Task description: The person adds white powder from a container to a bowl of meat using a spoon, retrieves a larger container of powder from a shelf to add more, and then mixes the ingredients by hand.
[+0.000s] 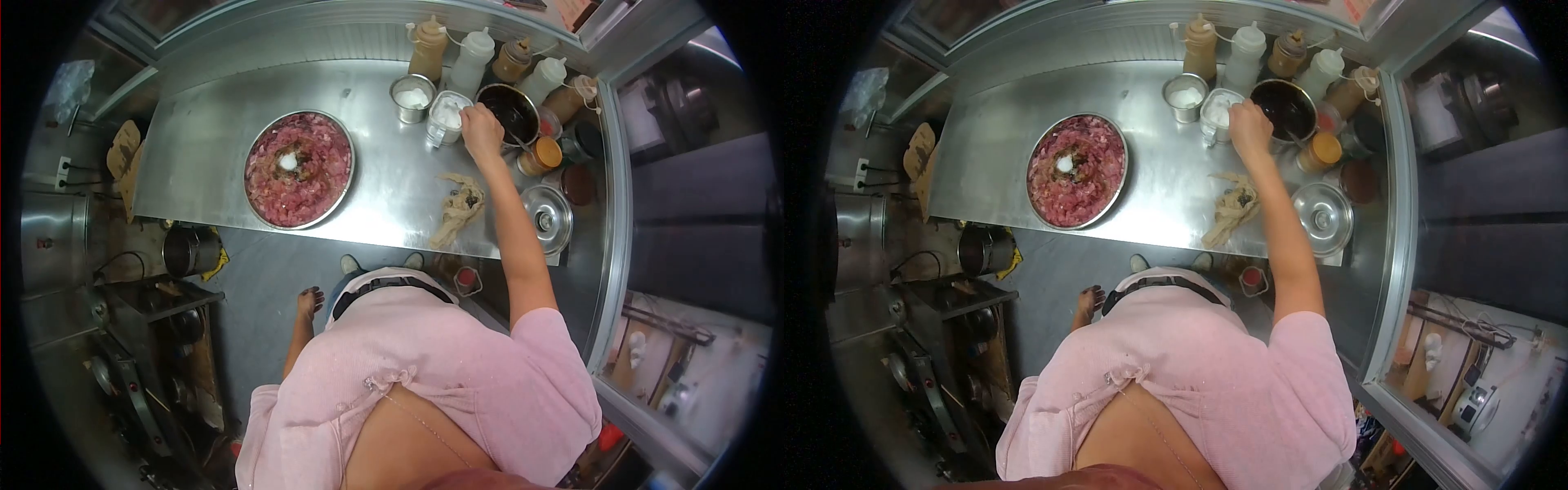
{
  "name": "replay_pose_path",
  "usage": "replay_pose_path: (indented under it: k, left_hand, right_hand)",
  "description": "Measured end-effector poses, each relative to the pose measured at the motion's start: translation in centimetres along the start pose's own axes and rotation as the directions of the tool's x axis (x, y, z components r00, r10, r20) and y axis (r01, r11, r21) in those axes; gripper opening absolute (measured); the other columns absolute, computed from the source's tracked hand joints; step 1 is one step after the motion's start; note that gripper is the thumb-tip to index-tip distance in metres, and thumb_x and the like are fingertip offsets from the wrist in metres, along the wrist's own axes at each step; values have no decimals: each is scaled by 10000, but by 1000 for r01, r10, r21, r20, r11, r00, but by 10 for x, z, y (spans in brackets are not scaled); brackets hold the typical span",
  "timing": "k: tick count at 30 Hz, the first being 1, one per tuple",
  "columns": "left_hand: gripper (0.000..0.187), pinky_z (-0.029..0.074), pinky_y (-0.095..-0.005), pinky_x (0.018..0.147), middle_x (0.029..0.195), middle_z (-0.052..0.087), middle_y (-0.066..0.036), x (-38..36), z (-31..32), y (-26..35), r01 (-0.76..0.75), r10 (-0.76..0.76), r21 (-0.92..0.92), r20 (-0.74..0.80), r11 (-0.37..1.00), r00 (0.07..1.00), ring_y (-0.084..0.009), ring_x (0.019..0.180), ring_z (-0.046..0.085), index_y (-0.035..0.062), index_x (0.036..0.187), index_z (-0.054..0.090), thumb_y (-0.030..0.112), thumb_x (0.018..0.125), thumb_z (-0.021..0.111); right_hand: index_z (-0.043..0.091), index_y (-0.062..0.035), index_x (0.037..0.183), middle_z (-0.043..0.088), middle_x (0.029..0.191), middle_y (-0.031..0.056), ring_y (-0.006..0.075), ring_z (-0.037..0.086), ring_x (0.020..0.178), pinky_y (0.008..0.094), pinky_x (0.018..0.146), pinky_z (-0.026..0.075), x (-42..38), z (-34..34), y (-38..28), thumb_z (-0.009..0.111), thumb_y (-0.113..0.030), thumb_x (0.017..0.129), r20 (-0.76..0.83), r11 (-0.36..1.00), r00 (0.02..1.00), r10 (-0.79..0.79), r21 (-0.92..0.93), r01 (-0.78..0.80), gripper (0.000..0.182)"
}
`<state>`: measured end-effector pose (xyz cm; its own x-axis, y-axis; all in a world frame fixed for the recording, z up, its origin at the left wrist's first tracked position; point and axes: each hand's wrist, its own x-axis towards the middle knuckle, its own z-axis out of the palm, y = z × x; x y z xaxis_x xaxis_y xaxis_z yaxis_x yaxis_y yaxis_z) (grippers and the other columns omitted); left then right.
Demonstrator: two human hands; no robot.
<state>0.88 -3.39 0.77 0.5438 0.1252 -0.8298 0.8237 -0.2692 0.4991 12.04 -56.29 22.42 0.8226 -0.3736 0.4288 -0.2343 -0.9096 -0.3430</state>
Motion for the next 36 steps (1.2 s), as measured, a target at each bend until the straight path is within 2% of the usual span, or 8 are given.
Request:
replay_pose_path:
  k: [2, 12, 15, 17, 20, 23, 27, 36]
  left_hand:
    - [274, 458, -321, 655, 876, 629, -54, -4, 0, -4, 18, -18, 24, -7, 1000, 1000, -163, 740, 589, 82, 1014, 582, 267, 839, 483]
    - [263, 458, -314, 632, 863, 631, -56, -8, 7, 8, 16, -15, 34, -14, 999, 1000, -162, 731, 589, 81, 1008, 582, 261, 855, 467]
    - [265, 460, -317, 629, 873, 631, -55, 3, 5, 7, -23, 22, 20, 6, 1000, 1000, -167, 732, 590, 83, 1013, 580, 259, 860, 454]
    - [268, 461, -320, 633, 876, 631, -56, 5, 7, 9, -19, 19, 18, 12, 1000, 1000, -168, 734, 591, 83, 1015, 579, 261, 861, 451]
    - [273, 464, -326, 645, 882, 632, -58, -2, 11, 13, -21, 20, 45, 21, 999, 1000, -170, 742, 593, 81, 1018, 578, 258, 862, 442]
    - [279, 465, -329, 662, 891, 631, -63, -2, 13, 15, -23, 22, 71, 17, 997, 1000, -174, 753, 595, 75, 1029, 575, 241, 859, 429]
    - [297, 466, -340, 688, 907, 629, -74, -3, 12, 14, 2, -2, 66, 8, 998, 1000, -185, 774, 595, 70, 1062, 567, 219, 851, 420]
    - [292, 473, -372, 683, 909, 638, -81, 18, 10, 2, 10, -25, 121, 120, 993, 992, -212, 786, 606, 97, 1046, 570, 273, 869, 418]
  right_hand:
    - [601, -50, 676, 556, 772, 102, 294, 575, 762, 411, 648, 465, -8, 12, 5, 562, -170, 779, -85, 1000, 996, 10, -10, -11, 162]
    - [621, -47, 765, 557, 768, 112, 303, 577, 768, 413, 641, 463, -21, 11, 4, 581, -193, 773, 98, 999, 995, 30, 41, -34, 152]
    - [613, -56, 877, 570, 803, 114, 308, 580, 776, 413, 661, 459, -34, 3, -22, 575, -218, 787, -97, 995, 992, 86, 58, -80, 189]
    - [583, -64, 986, 585, 839, 119, 324, 579, 788, 416, 685, 457, -51, 11, -32, 559, -242, 808, -52, 965, 994, 91, 250, -76, 253]
    - [575, -54, 927, 586, 829, 123, 308, 575, 817, 425, 652, 464, -63, 31, -51, 555, -212, 797, 188, 963, 982, 2, 266, -53, 206]
    - [565, -53, 1015, 595, 862, 140, 336, 580, 812, 434, 716, 455, -54, 39, -45, 535, -214, 823, 366, 964, 923, 117, 182, -194, 252]
    - [553, -52, 1059, 601, 921, 160, 338, 583, 851, 448, 743, 450, -50, 32, -33, 534, -202, 816, 370, 978, 912, 179, 31, -205, 287]
    - [485, -27, 1171, 569, 1057, 183, 333, 529, 996, 408, 837, 427, -56, 23, -10, 555, -184, 797, 261, 937, 958, 119, 290, -195, 412]
